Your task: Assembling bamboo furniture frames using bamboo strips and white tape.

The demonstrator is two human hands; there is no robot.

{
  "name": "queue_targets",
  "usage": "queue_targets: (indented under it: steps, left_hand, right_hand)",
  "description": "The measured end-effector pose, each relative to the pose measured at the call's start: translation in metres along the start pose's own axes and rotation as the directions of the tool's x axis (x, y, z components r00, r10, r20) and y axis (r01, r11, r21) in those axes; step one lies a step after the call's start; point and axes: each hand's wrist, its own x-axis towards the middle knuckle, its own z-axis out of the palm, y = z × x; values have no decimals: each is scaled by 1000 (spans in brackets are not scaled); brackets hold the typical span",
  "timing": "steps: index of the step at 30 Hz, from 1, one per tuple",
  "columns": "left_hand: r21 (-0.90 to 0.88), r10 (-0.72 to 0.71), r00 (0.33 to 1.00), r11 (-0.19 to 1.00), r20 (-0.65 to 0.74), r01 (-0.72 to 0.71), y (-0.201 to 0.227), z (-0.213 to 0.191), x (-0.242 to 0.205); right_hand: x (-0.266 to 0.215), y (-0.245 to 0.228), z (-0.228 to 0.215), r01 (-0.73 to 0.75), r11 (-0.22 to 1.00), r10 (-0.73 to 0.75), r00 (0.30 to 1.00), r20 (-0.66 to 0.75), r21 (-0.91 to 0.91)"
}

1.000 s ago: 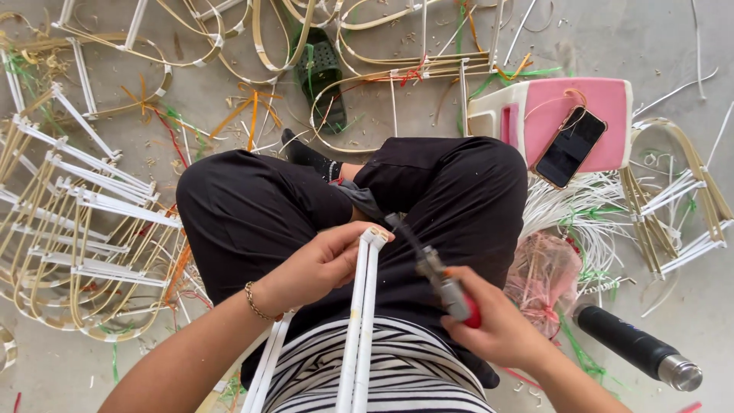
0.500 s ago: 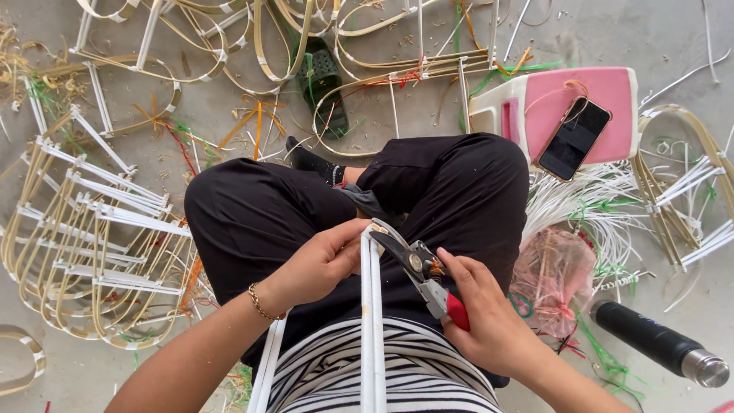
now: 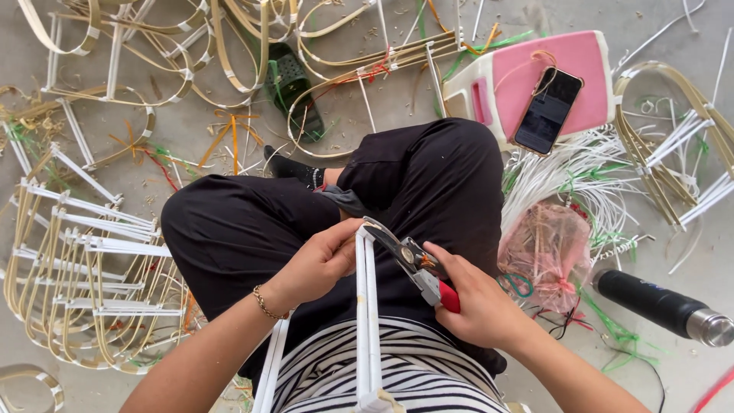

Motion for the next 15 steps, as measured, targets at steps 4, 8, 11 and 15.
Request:
queue_targets:
  steps: [4,8,11,15]
  left_hand:
    - [-113,-27,999,993,19,29,-12,-3,4]
    - [-188,-1,999,982,50,11,0,-9,2]
    - [118,171,980,980,-99,-159,16,-45,2]
    - [653,315,758,733,-571,188,83,-97,-16]
  right_hand:
    - [8,32,14,-12,1000,12,999,-36,-13]
    - [15,58,27,-27,995,36,995,-92,94]
    - [22,41,13,-58,935,61,998,2,349]
    - [41,20,17,-265,667,137,962,235,697]
